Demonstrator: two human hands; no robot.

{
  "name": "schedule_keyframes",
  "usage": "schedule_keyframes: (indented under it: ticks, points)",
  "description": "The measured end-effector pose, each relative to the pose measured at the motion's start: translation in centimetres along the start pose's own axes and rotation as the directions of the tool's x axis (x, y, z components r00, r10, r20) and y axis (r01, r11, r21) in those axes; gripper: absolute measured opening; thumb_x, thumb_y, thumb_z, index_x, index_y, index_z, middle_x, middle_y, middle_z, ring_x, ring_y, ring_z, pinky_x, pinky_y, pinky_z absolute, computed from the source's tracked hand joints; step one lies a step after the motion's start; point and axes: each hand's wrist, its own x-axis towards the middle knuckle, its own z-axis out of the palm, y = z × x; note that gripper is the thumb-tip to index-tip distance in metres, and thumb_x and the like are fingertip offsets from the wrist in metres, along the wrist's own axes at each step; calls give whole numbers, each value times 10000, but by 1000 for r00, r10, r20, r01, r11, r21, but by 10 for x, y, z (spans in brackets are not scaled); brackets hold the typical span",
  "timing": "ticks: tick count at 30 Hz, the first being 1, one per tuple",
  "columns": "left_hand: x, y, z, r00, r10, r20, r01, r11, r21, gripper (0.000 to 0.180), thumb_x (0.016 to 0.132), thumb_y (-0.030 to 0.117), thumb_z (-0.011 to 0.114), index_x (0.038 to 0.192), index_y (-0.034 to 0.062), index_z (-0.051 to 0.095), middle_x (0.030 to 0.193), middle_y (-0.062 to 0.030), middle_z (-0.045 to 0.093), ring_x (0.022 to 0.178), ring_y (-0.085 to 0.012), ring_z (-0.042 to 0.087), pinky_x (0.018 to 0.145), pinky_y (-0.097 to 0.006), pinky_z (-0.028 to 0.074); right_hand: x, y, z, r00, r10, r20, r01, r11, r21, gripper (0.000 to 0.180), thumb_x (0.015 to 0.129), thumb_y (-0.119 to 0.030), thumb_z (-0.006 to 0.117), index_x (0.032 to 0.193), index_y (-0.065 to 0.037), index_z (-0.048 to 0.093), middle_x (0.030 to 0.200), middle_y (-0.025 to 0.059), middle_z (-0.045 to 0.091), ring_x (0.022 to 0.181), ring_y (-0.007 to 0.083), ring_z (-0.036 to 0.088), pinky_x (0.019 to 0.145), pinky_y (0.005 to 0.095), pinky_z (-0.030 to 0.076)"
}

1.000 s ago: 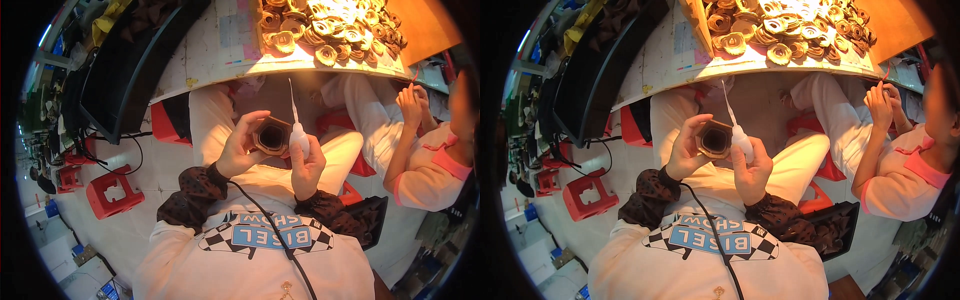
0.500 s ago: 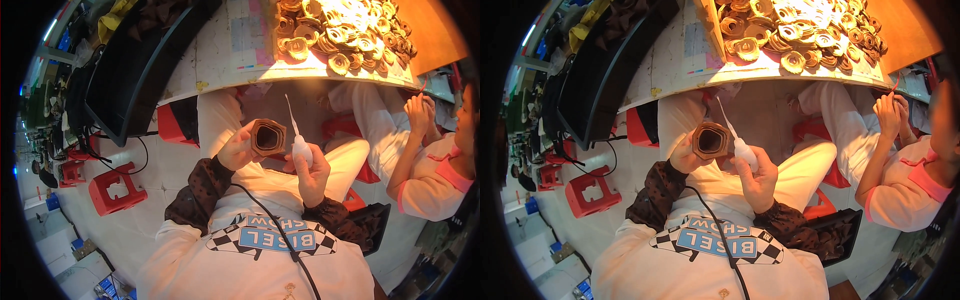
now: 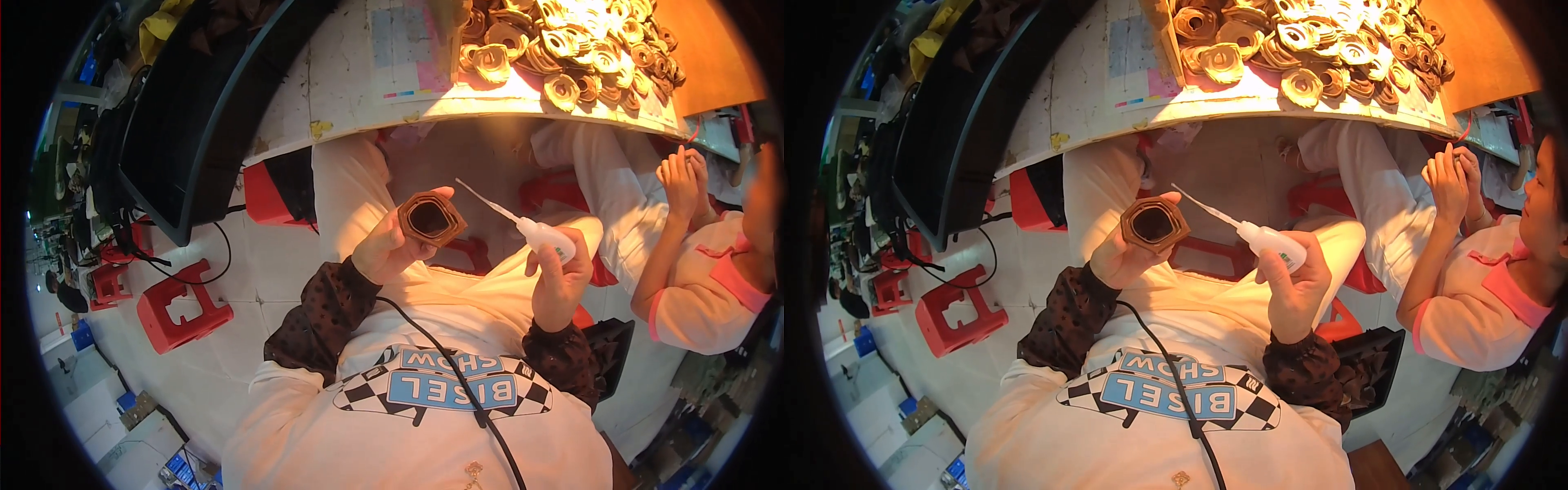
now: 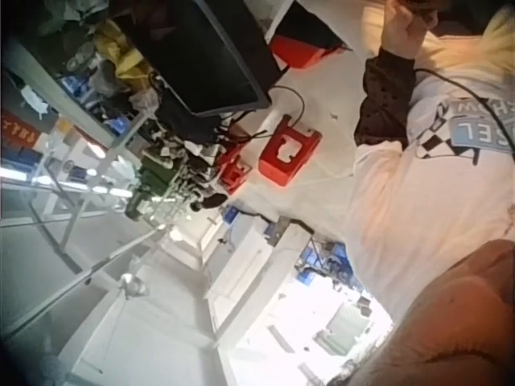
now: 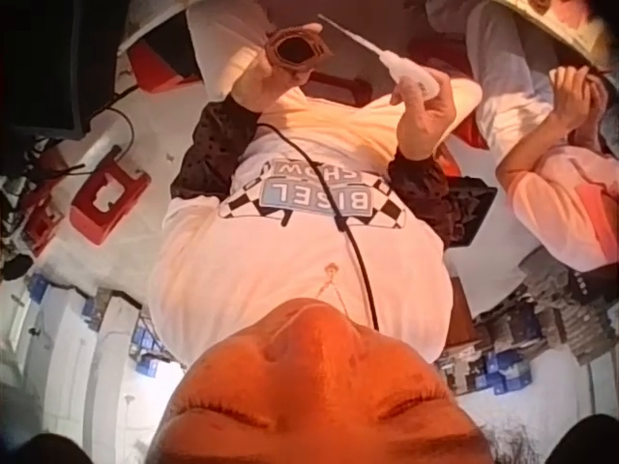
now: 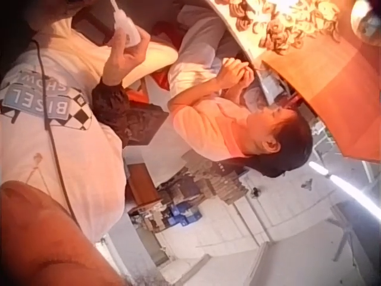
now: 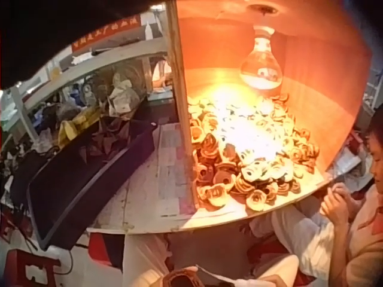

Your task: The person applies glue from a glue bottle to small circular plastic components and assembles them by hand.

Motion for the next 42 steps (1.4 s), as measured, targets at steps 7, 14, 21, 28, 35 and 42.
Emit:
schedule_keyframes:
  ticks: [7, 14, 21, 28, 35, 42]
  points:
    - [-3, -9, 5, 993, -98, -71, 93, 993, -72, 780, 800, 510, 613, 1346, -1, 395, 1300, -157, 484, 1032, -236, 534, 783, -310, 426, -2, 0, -3, 999, -40, 12, 40, 999, -2, 203, 924, -178, 596, 983, 5, 532, 810, 60, 579, 629, 74, 492, 567, 206, 396]
    - [-3, -8, 10, 988, -141, -70, 140, 990, -25, 743, 839, 500, 580, 1341, -11, 385, 1302, -179, 487, 1117, -284, 524, 881, -362, 428, -1, -9, 6, 998, -62, -8, 60, 982, -181, 255, 940, -252, 569, 938, 2, 539, 766, 39, 565, 604, 64, 466, 540, 199, 369]
    - [1, -10, 17, 988, -135, -68, 125, 983, -136, 710, 834, 408, 654, 1314, -39, 382, 1291, -156, 496, 1164, -232, 515, 1013, -347, 397, 1, -11, 8, 997, -83, 1, 81, 970, -230, 284, 941, -278, 559, 900, 3, 545, 751, 39, 566, 570, 66, 460, 510, 197, 355]
    - [-4, -14, 7, 976, -205, -71, 203, 979, -32, 788, 778, 478, 677, 1285, -53, 389, 1271, -194, 492, 1146, -281, 525, 976, -390, 418, 2, -7, 8, 997, -70, -14, 66, 977, -205, 207, 914, -199, 614, 903, -1, 555, 719, 19, 571, 579, 50, 479, 521, 180, 369]
    - [-4, -15, 5, 971, -212, -112, 210, 977, -30, 789, 758, 465, 706, 1266, -55, 401, 1222, -195, 526, 1073, -300, 565, 925, -376, 448, 3, -3, 9, 999, -35, -6, 33, 978, -207, 176, 914, -171, 612, 899, -6, 555, 707, 6, 561, 571, 39, 466, 510, 175, 355]
    - [-4, -16, 5, 973, -206, -105, 206, 979, -12, 781, 750, 479, 712, 1241, -49, 412, 1212, -198, 533, 1044, -292, 577, 894, -351, 453, 3, -1, 9, 999, -38, 12, 40, 980, -195, 171, 915, -165, 610, 895, -4, 556, 711, 6, 561, 574, 38, 463, 510, 182, 354]
